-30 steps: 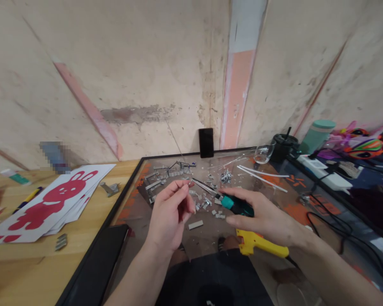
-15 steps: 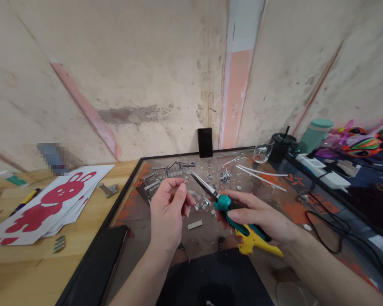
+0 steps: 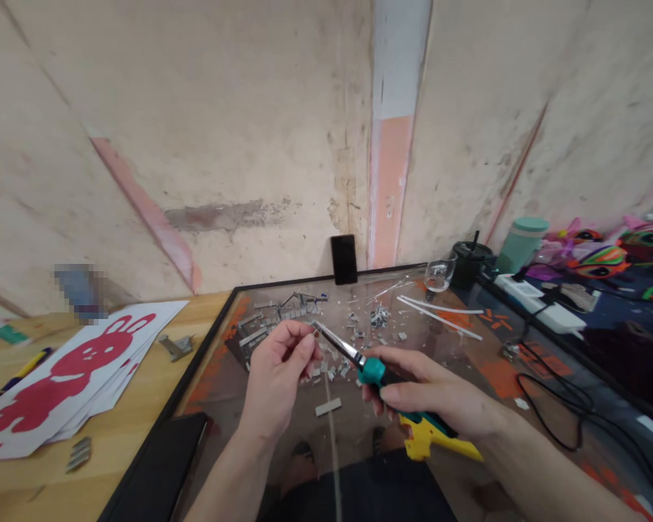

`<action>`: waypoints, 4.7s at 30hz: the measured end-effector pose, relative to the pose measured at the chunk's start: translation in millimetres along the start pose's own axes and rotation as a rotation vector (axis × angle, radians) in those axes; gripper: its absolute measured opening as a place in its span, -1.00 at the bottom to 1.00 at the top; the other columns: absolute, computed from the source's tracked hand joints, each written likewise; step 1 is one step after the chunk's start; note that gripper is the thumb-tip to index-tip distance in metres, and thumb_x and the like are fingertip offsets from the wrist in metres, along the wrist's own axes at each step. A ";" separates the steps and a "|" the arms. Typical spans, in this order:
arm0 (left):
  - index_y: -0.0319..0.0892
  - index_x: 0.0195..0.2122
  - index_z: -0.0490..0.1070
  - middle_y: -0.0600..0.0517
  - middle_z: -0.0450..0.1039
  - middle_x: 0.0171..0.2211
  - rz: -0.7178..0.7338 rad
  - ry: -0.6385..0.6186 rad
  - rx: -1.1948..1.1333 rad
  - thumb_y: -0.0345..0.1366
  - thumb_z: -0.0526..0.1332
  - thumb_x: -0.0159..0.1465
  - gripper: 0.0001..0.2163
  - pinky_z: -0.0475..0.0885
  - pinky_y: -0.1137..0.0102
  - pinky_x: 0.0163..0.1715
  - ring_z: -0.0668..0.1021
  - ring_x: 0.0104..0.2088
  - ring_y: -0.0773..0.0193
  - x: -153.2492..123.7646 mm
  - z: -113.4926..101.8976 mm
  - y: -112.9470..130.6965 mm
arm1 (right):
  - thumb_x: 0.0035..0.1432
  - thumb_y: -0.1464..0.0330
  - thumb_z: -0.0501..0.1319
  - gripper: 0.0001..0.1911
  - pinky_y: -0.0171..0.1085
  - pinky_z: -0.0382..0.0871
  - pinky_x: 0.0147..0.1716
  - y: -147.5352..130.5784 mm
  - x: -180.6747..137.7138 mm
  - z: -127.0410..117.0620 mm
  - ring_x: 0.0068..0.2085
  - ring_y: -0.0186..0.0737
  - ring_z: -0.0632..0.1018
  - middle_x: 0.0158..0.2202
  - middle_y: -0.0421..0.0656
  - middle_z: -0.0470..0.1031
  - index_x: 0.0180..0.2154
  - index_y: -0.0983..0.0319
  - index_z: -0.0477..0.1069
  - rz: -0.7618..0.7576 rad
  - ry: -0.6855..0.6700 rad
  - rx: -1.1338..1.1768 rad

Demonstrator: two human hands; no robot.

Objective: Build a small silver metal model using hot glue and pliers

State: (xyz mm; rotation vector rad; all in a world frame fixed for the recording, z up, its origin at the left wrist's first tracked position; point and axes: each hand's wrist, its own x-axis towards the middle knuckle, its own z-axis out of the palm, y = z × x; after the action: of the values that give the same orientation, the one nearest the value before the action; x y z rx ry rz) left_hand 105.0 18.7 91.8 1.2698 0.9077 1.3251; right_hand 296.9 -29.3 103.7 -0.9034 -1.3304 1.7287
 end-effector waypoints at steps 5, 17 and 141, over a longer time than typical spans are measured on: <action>-0.22 -0.49 0.35 0.09 0.38 -0.66 -0.001 -0.063 0.107 -0.32 0.23 0.10 -0.90 0.17 0.57 -0.67 0.30 -0.67 0.45 3.4 -10.8 2.9 | -0.09 0.32 0.31 -0.62 -0.35 0.21 -0.31 -4.4 -4.7 2.5 -0.27 -0.29 0.35 -0.31 -0.21 0.39 -0.14 0.17 0.45 -0.060 0.013 -0.066; -0.24 -0.53 0.33 0.07 0.38 -0.71 -0.048 -0.034 0.111 -0.28 0.27 0.05 -0.84 0.04 0.61 -0.75 0.23 -0.75 0.53 -3.6 -6.0 11.3 | -0.05 0.32 0.28 -0.57 -0.29 0.25 -0.32 -0.1 -5.7 2.7 -0.32 -0.28 0.33 -0.36 -0.25 0.34 -0.06 0.14 0.42 -0.104 0.040 -0.319; -0.23 -0.53 0.28 0.20 0.11 -0.73 -0.395 -0.188 -0.291 -0.27 0.26 0.10 -0.80 -0.13 0.54 -0.70 0.02 -0.69 0.54 -15.2 13.4 14.8 | -0.02 0.29 0.27 -0.55 -0.20 0.30 -0.17 -5.1 -9.6 0.3 -0.19 -0.17 0.44 -0.18 -0.16 0.46 -0.04 0.24 0.37 -0.204 0.130 -0.574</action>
State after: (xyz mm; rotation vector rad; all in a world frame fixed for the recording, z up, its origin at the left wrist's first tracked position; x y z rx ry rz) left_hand 114.0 -0.4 105.3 0.9147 0.7532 0.9661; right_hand 301.8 -37.0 109.6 -1.1198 -1.7977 1.1237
